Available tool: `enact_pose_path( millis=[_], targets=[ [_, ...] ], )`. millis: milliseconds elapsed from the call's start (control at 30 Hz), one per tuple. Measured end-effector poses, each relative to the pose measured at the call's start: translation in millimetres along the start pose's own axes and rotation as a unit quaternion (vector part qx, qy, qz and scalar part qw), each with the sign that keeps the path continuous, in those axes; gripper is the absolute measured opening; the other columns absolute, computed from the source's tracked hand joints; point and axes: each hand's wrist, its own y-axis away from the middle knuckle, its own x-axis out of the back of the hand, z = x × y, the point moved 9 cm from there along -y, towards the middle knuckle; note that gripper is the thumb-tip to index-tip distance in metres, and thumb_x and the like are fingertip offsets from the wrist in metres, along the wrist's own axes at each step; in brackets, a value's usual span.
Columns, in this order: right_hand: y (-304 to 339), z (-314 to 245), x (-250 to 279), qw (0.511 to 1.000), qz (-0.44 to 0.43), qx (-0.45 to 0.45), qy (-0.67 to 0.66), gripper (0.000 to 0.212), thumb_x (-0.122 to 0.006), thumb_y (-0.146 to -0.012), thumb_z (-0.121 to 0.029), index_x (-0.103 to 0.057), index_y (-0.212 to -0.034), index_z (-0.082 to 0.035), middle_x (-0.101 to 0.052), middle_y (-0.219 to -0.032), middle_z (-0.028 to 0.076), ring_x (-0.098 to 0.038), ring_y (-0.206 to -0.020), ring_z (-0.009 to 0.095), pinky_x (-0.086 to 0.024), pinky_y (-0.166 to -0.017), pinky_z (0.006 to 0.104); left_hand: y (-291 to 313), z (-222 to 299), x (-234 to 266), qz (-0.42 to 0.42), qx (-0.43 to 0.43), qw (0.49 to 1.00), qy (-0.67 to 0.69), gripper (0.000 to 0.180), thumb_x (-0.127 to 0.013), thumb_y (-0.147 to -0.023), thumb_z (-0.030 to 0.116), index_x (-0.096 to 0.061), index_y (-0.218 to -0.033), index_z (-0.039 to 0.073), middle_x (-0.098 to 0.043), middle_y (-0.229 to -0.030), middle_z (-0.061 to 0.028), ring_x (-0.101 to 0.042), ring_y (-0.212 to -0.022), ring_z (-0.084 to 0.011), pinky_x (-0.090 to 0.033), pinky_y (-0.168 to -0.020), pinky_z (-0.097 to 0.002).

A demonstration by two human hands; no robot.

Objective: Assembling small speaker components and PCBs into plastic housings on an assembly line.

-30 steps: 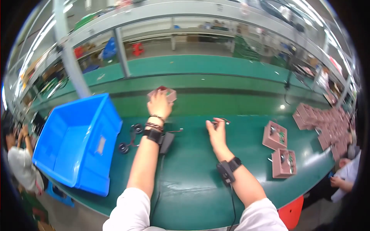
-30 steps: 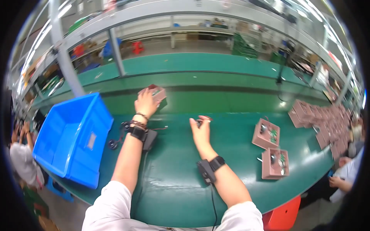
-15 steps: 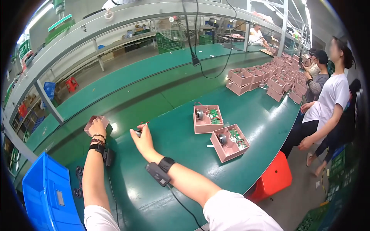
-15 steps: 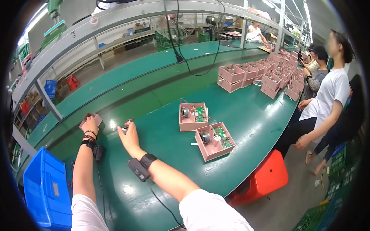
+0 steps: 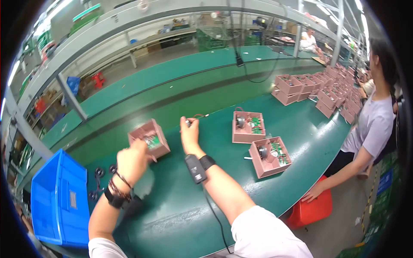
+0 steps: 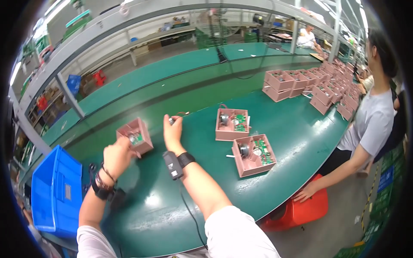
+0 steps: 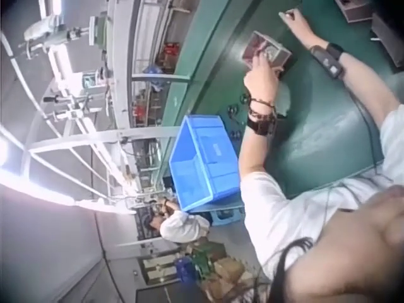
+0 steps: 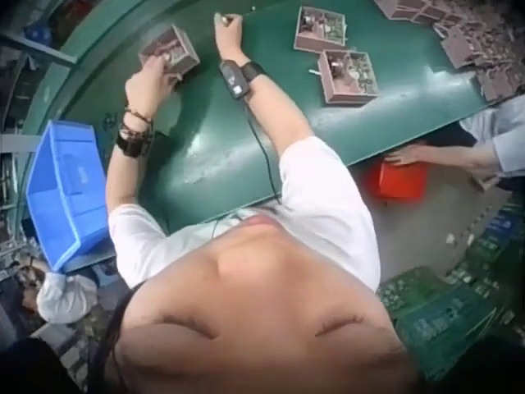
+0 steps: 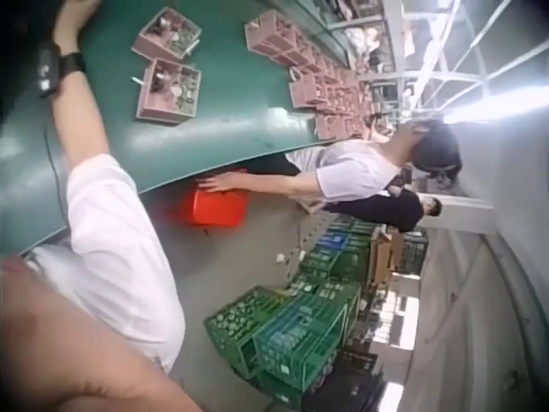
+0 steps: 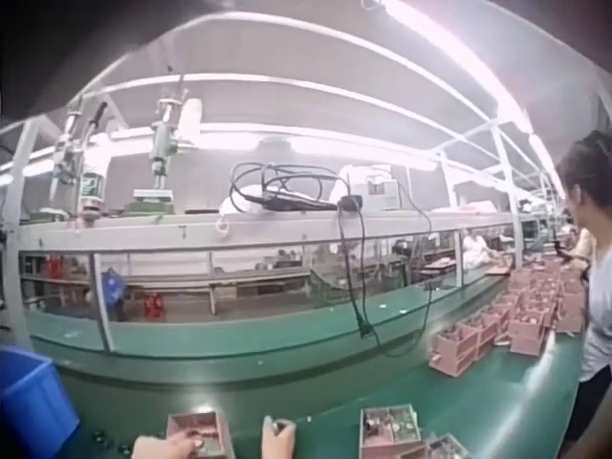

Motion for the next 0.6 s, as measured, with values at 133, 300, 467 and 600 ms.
enact_pose_path(
  millis=[133, 300, 467, 600],
  targets=[
    [-2.5, 4.0, -5.3, 0.996, -0.092, -0.013, 0.009, 0.035, -0.063, -0.093, -0.032, -0.047, -0.104, -0.002, -0.052, -0.081, 0.002, -0.05, -0.06, 0.01, -0.044, -0.053, 0.0248, 83.7, 61.0, 25.1, -0.059, -0.049, 0.997, 0.008, 0.021, -0.073, -0.074, 0.021, -0.055, -0.081, 0.011, -0.056, -0.078, -0.0063, -0.061, -0.06, -0.027, -0.047, -0.05, -0.0368],
    [21.4, -32.5, -22.7, 0.98, -0.194, -0.05, 0.017, 0.038, -0.064, -0.093, -0.035, -0.049, -0.106, -0.003, -0.052, -0.082, 0.002, -0.051, -0.062, 0.008, -0.042, -0.054, 0.0223, 164.3, 90.0, 51.2, -0.106, -0.105, 0.988, 0.026, 0.011, -0.067, -0.076, 0.015, -0.057, -0.079, 0.014, -0.048, -0.069, 0.0008, -0.054, -0.05, -0.0123, -0.039, -0.044, -0.0276],
    [26.4, -37.8, -9.7, 0.973, -0.218, -0.037, 0.071, 0.041, -0.067, -0.091, -0.032, -0.05, -0.112, -0.001, -0.056, -0.089, 0.003, -0.053, -0.07, 0.009, -0.044, -0.062, 0.0222, 191.5, 96.0, 66.1, -0.078, -0.125, 0.986, 0.076, 0.007, -0.065, -0.075, 0.014, -0.06, -0.081, 0.014, -0.046, -0.066, 0.0032, -0.051, -0.049, -0.0093, -0.036, -0.044, -0.0247],
    [52.2, -71.2, 5.9, 0.977, -0.175, 0.039, 0.114, 0.042, -0.068, -0.09, -0.028, -0.051, -0.115, 0.001, -0.058, -0.094, 0.004, -0.054, -0.081, 0.009, -0.045, -0.074, 0.0219, 195.9, 87.5, 80.2, -0.059, -0.154, 0.977, 0.134, 0.01, -0.067, -0.075, 0.017, -0.063, -0.083, 0.014, -0.053, -0.071, 0.0048, -0.051, -0.049, -0.0101, -0.035, -0.043, -0.025]
  ],
)
